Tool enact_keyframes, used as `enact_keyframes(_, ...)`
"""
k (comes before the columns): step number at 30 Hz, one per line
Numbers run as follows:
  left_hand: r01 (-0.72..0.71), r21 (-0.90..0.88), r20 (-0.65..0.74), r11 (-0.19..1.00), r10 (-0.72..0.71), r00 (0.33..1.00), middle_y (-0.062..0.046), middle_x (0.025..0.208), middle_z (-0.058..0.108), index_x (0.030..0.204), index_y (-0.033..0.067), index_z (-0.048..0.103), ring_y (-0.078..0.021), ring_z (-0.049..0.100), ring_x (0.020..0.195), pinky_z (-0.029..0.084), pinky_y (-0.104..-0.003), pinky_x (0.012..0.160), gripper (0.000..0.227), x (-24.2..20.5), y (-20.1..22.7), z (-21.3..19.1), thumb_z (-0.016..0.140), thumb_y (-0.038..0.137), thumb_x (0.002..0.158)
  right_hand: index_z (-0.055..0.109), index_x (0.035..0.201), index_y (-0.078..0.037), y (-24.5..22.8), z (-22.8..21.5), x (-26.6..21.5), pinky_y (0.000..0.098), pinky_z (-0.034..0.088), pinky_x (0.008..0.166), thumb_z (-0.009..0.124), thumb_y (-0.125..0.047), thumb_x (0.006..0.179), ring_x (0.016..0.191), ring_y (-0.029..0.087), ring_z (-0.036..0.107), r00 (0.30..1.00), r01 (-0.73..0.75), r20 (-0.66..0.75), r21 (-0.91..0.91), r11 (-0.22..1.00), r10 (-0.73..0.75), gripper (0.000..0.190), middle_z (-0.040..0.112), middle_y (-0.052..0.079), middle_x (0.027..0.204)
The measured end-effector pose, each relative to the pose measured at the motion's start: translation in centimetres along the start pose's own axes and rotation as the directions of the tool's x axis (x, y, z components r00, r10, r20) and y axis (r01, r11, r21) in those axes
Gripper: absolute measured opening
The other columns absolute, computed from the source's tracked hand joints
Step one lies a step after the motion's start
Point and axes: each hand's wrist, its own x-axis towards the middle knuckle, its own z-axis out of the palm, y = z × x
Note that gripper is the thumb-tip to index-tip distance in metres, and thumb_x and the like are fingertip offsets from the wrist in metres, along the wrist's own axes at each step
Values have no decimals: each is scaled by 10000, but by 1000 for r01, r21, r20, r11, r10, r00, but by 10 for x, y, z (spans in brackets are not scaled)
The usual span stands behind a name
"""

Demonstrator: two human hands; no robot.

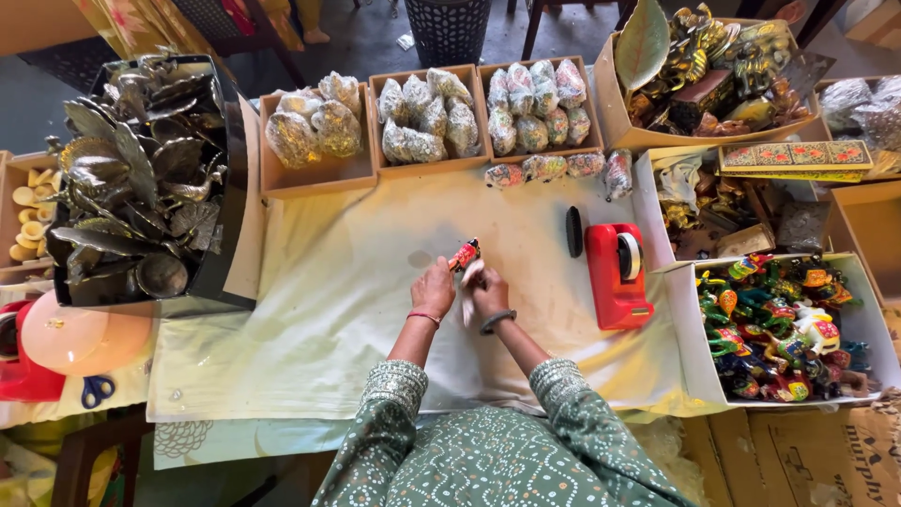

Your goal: The recorder is shown wrapping small decorative figurines and objects in bubble wrap for shipping.

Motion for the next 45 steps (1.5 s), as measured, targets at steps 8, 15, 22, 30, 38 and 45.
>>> enact_keyframes(8, -19, 34, 11, 999, 18, 1000, -185, 936, 727, 1050, 85, 537, -427, 714, 885, 561, -556, 748, 186, 6, -3, 0, 564, 262, 1002, 675, 1150, -49, 3, 17, 20, 337, 603, 859, 655, 51, 893, 961, 179, 706, 839, -468, 380, 869, 162, 390, 277, 716, 82, 1092)
enact_keyframes(15, -13, 33, 20, 999, 12, 1000, -188, 933, 728, 1053, 80, 534, -424, 711, 890, 559, -551, 747, 180, 2, 0, -3, 572, 246, 996, 709, 1073, -100, -35, -42, 38, 449, 550, 868, 716, -111, 827, 1054, 343, 670, 918, -83, 353, -279, 957, 183, 246, 648, 140, 1186)
enact_keyframes(22, -13, 27, 18, 1000, 13, 1000, -171, 941, 722, 1040, 86, 537, -418, 712, 866, 558, -549, 722, 154, -5, 4, -4, 578, 225, 991, 705, 1132, -172, -48, -74, 30, 483, 531, 869, 645, -182, 917, 1018, 369, 662, 892, 14, 422, -380, 925, 160, 223, 604, 139, 1249)
enact_keyframes(30, -64, 74, 5, 995, 64, 998, -154, 950, 718, 1041, 98, 539, -396, 718, 863, 568, -535, 711, 98, -2, 2, 2, 568, 120, 949, 784, 985, -126, -21, -95, 10, 419, 555, 872, 683, -126, 857, 966, 327, 677, 961, -189, 175, -144, 971, 213, 163, 656, 132, 1042)
enact_keyframes(38, -112, 48, -54, 993, 114, 992, -151, 960, 715, 1084, 101, 564, -378, 724, 849, 572, -521, 706, 146, -7, -1, 5, 584, 191, 970, 761, 1086, -188, -105, -89, 51, 466, 447, 917, 652, -292, 916, 1158, 306, 550, 918, 334, -119, -288, 898, -379, 228, 695, 68, 1156)
enact_keyframes(45, -138, 48, -139, 989, 144, 980, -139, 955, 690, 1076, 96, 546, -371, 719, 778, 566, -507, 652, 122, -24, 9, -4, 551, 206, 1022, 774, 1026, -177, -72, -66, 104, 441, 517, 929, 483, -433, 1046, 1071, 309, 667, 858, 140, 505, -400, 906, 91, 388, 722, 84, 1143)
